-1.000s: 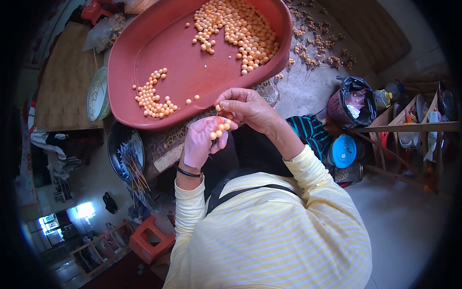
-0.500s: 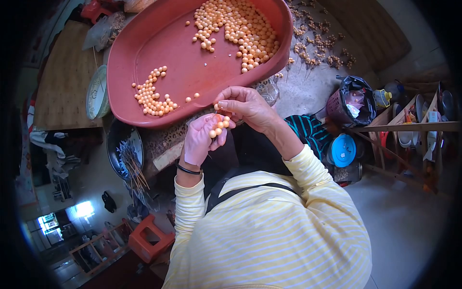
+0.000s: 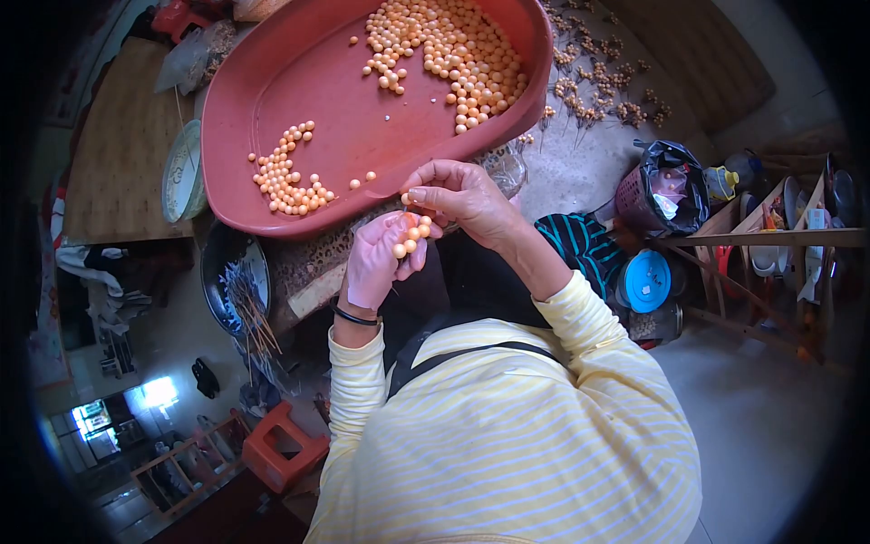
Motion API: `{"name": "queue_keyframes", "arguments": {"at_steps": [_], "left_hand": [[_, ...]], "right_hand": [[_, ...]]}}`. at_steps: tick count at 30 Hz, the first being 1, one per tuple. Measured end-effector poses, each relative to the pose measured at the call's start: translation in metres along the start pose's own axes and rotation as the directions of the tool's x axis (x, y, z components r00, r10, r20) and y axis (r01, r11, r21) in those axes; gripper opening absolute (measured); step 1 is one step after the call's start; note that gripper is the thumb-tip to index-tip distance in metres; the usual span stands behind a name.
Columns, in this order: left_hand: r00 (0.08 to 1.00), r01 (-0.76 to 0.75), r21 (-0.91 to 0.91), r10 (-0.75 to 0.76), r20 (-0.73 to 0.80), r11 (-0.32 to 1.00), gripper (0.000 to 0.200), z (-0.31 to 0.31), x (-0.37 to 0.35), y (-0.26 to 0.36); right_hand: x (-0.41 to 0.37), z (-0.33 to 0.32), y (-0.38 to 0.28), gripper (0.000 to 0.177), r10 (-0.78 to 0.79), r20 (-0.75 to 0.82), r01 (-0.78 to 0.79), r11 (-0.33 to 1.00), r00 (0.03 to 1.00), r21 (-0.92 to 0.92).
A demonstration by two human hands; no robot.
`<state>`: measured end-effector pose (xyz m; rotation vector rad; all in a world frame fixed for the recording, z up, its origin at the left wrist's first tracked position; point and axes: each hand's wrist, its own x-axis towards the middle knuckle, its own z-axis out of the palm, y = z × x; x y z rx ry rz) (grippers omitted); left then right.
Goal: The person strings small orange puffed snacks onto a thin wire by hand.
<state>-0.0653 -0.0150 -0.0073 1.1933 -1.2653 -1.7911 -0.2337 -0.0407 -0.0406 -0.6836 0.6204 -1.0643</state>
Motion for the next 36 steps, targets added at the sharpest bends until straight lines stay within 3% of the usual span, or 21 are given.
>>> {"name": "queue_keyframes", "arguments": {"at_steps": [10,15,20,24,36], "left_hand": [[1.0,-0.022,-0.018,0.022,0.007,1.0,0.037,-0.002,0.002,-0.003],[1.0,0.009,-0.045,-0.009,-0.001,0.999,0.026,-0.006,0.003,-0.002],[0.999,0.04,0.005,-0.04,-0.005,0.999,0.025,-0.007,0.002,0.0],[0.998,0.063,0.026,-0.063,0.002,0.998,0.025,-0.01,0.0,0.0],[0.997,0.077,0.131,-0.076,-0.014,0.988,0.023,-0.006,-0.002,-0.003]], "right_hand": [[0.0,0.0,-0.001,0.013,-0.005,-0.018,0.004,0.998,1.0,-0.058],[-0.001,0.004,-0.005,0.012,-0.035,0.01,0.036,0.991,0.999,-0.127],[-0.002,0.005,-0.004,0.008,-0.034,-0.015,0.031,0.984,0.999,-0.175],[-0.004,0.006,-0.012,0.006,0.021,0.092,-0.009,0.991,0.996,-0.135],[-0.006,0.003,-0.011,0.006,0.016,0.107,0.007,0.979,0.994,-0.204]]}}
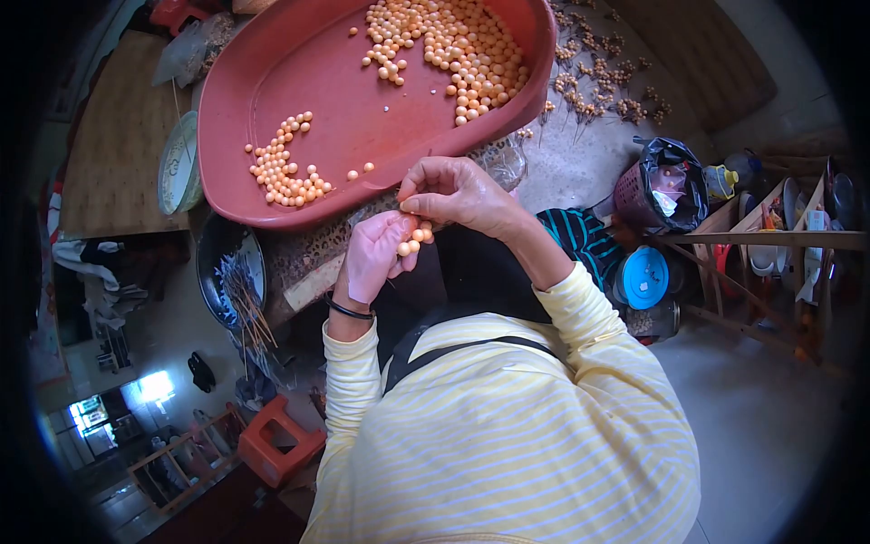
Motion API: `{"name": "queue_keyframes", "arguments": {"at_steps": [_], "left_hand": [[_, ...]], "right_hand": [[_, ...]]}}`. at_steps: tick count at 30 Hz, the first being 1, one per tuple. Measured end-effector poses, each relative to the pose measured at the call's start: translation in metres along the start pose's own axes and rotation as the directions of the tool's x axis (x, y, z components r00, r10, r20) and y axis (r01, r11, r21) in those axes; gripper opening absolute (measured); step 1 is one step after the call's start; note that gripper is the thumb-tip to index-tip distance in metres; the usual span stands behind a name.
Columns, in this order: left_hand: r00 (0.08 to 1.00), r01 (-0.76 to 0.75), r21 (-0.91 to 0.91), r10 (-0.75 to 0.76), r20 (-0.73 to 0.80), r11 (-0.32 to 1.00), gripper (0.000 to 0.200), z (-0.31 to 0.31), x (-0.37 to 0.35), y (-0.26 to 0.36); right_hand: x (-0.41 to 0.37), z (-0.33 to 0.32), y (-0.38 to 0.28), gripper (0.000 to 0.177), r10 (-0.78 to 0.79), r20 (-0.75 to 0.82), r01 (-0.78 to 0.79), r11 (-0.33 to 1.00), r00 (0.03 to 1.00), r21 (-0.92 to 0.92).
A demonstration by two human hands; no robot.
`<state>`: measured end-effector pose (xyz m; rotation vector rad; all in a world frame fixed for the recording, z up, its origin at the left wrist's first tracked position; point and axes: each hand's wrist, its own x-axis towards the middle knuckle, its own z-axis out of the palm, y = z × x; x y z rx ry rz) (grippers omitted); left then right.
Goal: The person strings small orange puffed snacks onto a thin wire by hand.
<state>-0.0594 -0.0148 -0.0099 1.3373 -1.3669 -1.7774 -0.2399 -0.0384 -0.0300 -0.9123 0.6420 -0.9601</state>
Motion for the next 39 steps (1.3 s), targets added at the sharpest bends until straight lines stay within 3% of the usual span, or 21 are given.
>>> {"name": "queue_keyframes", "arguments": {"at_steps": [19,29,34,39], "left_hand": [[0.995,-0.055,0.025,0.057,-0.084,0.998,0.02,0.009,-0.003,-0.003],[0.99,-0.014,0.107,0.029,-0.141,0.994,0.02,0.01,-0.002,-0.006],[0.993,0.002,0.013,0.0,-0.122,1.0,0.02,0.007,0.001,-0.002],[0.998,0.008,-0.215,-0.021,-0.058,0.977,0.021,-0.003,0.004,0.0]], "right_hand": [[-0.001,0.0,0.002,0.008,0.014,0.011,-0.014,1.0,1.0,0.005],[0.002,0.002,0.012,0.007,-0.082,0.013,0.083,0.982,0.997,-0.169],[0.002,0.006,0.013,0.009,-0.127,0.005,0.127,0.984,0.992,-0.126],[0.004,0.005,0.01,0.013,-0.106,-0.158,0.104,0.994,0.982,-0.022]]}}
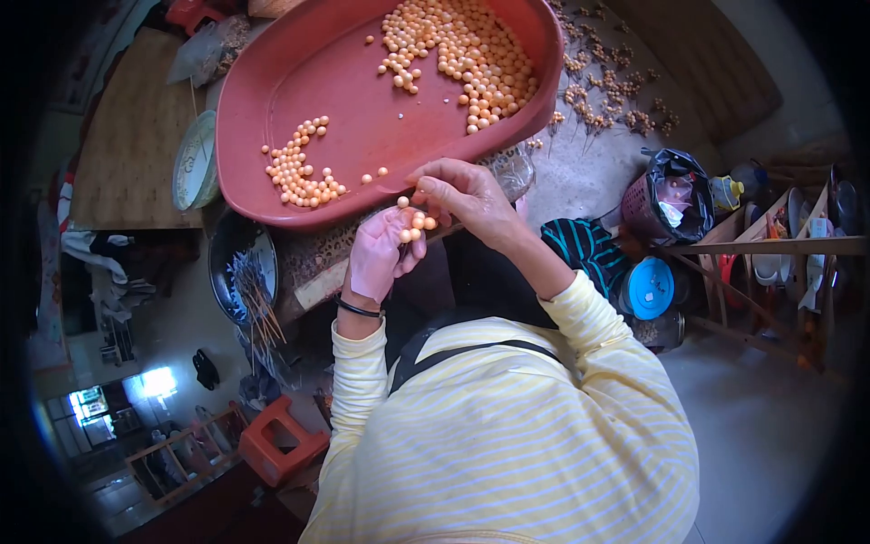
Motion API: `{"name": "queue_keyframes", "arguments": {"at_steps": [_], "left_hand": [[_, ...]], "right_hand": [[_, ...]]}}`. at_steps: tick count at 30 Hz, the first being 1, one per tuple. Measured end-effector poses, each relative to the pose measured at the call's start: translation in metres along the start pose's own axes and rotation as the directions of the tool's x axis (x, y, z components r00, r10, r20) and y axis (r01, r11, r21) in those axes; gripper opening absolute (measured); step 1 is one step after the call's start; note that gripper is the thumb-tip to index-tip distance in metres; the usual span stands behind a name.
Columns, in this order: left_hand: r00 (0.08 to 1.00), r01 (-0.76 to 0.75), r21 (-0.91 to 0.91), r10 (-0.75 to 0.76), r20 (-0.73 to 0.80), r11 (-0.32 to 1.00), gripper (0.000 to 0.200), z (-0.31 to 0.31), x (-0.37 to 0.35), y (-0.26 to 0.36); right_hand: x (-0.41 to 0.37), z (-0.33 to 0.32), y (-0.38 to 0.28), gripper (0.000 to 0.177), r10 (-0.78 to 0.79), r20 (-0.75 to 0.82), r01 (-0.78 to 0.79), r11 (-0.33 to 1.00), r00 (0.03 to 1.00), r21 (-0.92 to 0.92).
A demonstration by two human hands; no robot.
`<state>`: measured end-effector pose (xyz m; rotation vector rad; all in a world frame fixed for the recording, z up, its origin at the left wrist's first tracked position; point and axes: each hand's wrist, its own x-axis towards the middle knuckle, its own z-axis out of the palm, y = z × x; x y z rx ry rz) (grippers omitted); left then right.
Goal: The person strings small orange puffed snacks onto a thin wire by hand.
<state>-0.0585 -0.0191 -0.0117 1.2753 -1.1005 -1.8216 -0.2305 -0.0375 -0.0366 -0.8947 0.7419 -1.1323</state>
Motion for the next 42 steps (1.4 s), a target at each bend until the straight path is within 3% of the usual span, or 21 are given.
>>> {"name": "queue_keyframes", "arguments": {"at_steps": [4,9,11,15,19,30,34,42], "left_hand": [[0.998,-0.041,-0.24,0.052,0.038,0.97,0.03,-0.007,0.006,-0.01],[0.983,-0.164,-0.418,0.184,0.009,0.894,0.038,-0.007,0.01,-0.014],[0.978,-0.192,-0.439,0.208,-0.01,0.878,0.039,-0.007,0.012,-0.012],[0.969,-0.232,-0.503,0.243,-0.045,0.832,0.043,-0.009,0.017,-0.01],[0.954,-0.268,-0.589,0.293,-0.054,0.763,0.044,-0.009,0.028,-0.014],[0.897,-0.33,-0.624,0.441,0.027,0.709,0.039,-0.01,0.035,-0.019],[0.947,-0.319,-0.496,0.295,-0.129,0.807,0.035,-0.003,0.025,-0.01],[0.937,-0.346,-0.416,0.332,-0.109,0.841,0.03,-0.004,0.019,-0.007]], "right_hand": [[-0.005,0.0,0.006,0.017,-0.079,-0.154,0.075,0.997,0.985,-0.033],[-0.016,-0.004,0.006,0.013,-0.029,-0.114,0.012,0.989,0.993,-0.149],[-0.022,-0.003,0.003,0.012,-0.008,-0.049,-0.007,0.952,0.999,-0.305],[-0.032,0.009,0.001,0.011,0.102,0.044,-0.082,0.939,0.994,-0.335],[-0.031,0.016,0.027,0.01,0.02,0.261,0.09,0.91,0.965,-0.405],[-0.023,0.011,0.034,0.011,0.055,0.121,-0.018,0.957,0.991,-0.289],[-0.022,0.017,0.02,0.01,0.069,0.071,-0.048,0.964,0.995,-0.263],[-0.022,0.017,0.022,0.012,0.068,0.116,-0.039,0.971,0.991,-0.236]]}}
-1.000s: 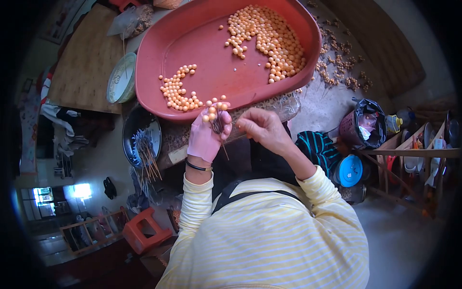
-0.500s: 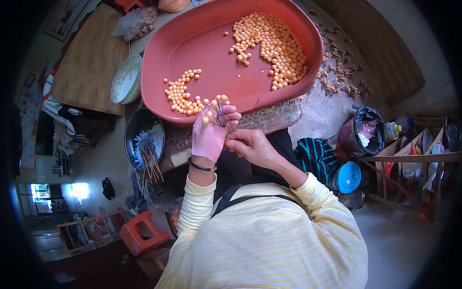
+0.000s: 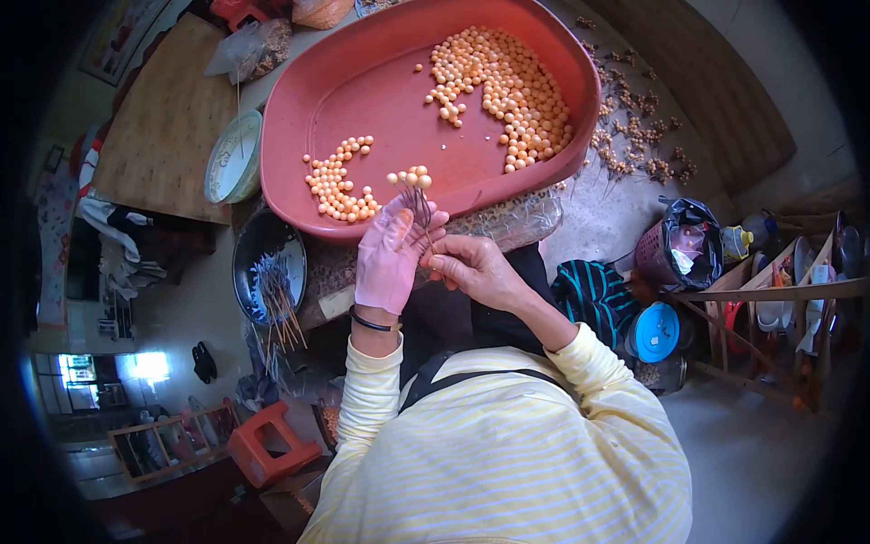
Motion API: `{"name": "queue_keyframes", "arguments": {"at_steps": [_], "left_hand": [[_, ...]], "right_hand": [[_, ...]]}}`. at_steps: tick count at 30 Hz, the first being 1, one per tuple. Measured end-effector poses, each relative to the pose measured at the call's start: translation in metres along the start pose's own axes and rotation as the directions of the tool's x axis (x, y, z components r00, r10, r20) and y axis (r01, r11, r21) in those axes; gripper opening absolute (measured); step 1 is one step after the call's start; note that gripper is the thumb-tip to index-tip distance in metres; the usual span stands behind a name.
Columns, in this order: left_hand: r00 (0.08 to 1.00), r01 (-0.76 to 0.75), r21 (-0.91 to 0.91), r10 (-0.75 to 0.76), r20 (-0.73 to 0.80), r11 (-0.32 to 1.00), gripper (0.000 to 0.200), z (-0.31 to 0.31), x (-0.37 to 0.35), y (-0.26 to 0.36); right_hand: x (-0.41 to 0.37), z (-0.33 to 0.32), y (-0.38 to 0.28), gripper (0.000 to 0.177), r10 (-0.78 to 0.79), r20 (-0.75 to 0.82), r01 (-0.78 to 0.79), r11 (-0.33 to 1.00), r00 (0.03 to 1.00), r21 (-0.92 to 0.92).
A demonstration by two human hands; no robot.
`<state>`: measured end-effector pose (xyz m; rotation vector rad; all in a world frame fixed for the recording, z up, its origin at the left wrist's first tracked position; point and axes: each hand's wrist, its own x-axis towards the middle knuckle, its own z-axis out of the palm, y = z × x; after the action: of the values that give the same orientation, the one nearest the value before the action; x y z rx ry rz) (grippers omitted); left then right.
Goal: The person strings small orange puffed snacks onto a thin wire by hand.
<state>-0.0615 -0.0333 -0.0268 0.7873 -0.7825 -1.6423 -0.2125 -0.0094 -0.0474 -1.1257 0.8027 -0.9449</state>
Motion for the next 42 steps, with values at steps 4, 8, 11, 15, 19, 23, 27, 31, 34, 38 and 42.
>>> {"name": "queue_keyframes", "arguments": {"at_steps": [4,8,11,15,19,23,27,31,34,38,42], "left_hand": [[0.999,-0.001,0.05,0.003,-0.033,0.999,0.029,0.005,-0.003,0.001],[0.997,0.003,0.048,0.001,-0.08,0.999,0.026,0.009,-0.002,0.002],[0.999,0.032,-0.042,-0.034,-0.042,0.999,0.026,-0.004,0.001,-0.005],[0.998,0.05,-0.095,-0.054,-0.033,0.994,0.021,-0.001,0.0,-0.003],[0.998,0.048,-0.104,-0.051,-0.028,0.993,0.017,-0.001,0.001,-0.001],[0.999,0.04,-0.075,-0.04,0.001,0.996,0.018,-0.008,0.002,-0.006],[0.999,0.032,-0.036,-0.033,-0.028,0.999,0.016,-0.007,0.002,-0.008],[0.999,0.008,-0.087,-0.012,-0.038,0.996,0.014,-0.005,0.004,-0.008],[0.998,-0.007,-0.107,0.0,-0.066,0.994,0.013,-0.004,0.007,-0.004],[0.994,-0.014,-0.134,0.0,-0.108,0.991,0.013,-0.007,0.004,0.002],[0.989,0.065,0.002,-0.064,-0.136,0.998,0.015,-0.017,-0.004,0.007]], "right_hand": [[0.0,0.001,0.001,0.012,0.0,0.027,0.0,1.0,1.0,0.013],[0.002,0.0,0.002,0.013,0.014,0.039,-0.015,0.999,0.999,0.03],[0.002,-0.001,0.004,0.013,0.025,0.054,-0.025,1.0,0.998,0.01],[0.001,0.0,0.002,0.014,0.051,0.064,-0.053,0.998,0.997,0.019],[0.002,0.001,0.002,0.014,0.069,0.081,-0.073,0.996,0.994,0.044],[0.002,0.001,0.003,0.015,0.076,0.095,-0.083,0.994,0.993,0.071],[0.003,0.001,0.005,0.014,0.078,0.093,-0.086,0.992,0.993,0.091],[0.003,0.001,0.006,0.013,0.098,0.086,-0.106,0.989,0.992,0.102],[0.007,-0.001,0.004,0.013,0.096,0.087,-0.103,0.991,0.992,0.085],[0.002,-0.006,-0.006,0.012,0.054,0.009,-0.054,0.997,0.998,-0.049],[0.005,-0.019,-0.013,0.013,-0.259,-0.204,0.181,0.924,0.944,-0.336]]}}
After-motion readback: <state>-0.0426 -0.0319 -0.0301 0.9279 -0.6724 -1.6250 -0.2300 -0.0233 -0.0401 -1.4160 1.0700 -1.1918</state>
